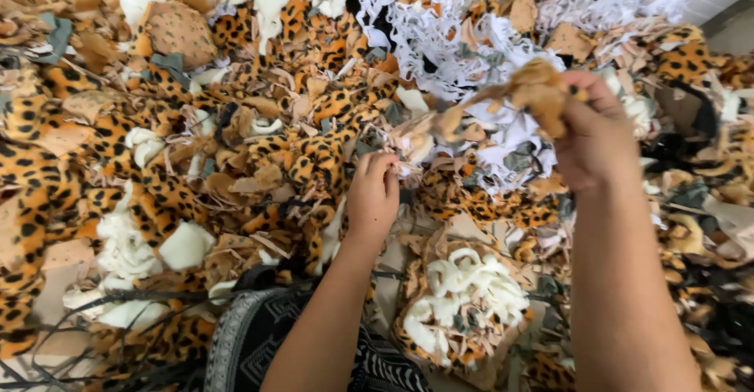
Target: Stuffing leopard-print fabric scraps into a cardboard box while sitting on the floor
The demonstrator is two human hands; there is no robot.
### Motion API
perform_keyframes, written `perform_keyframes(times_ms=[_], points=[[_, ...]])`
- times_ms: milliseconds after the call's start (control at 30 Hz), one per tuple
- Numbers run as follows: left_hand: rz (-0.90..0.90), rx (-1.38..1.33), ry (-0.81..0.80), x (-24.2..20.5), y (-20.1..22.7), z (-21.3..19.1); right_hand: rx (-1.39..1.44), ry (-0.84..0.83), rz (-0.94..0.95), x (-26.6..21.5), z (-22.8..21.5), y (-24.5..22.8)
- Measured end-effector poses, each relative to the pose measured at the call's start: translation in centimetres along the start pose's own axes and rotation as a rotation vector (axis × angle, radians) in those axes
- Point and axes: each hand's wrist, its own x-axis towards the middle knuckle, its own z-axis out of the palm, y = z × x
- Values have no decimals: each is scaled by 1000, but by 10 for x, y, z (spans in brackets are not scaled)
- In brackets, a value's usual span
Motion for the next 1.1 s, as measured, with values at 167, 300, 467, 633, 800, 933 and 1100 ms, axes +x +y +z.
perform_keyframes(times_ms=[167,300,467,633,800,933,1100], points=[[230,-210,27,-16,82,8,-154,77,60,-54,-22,-55],[475,-359,-111,-19,145,30,-148,-68,87,-99,-57,-74],[258,-361,-531,-30,186,32,-8,-70,88,-153,-102,-85],[-44,-260,-762,-85,180,36,-30,29,137,-206,-135,-53],[-223,-190,-678,-136,149,50,96,200,102,-228,-134,32],[-408,-268,-524,-147,141,41,-221,219,299,-257,-104,43],[-407,-371,-379,-132,153,38,-705,-257,590,-254,-95,89]])
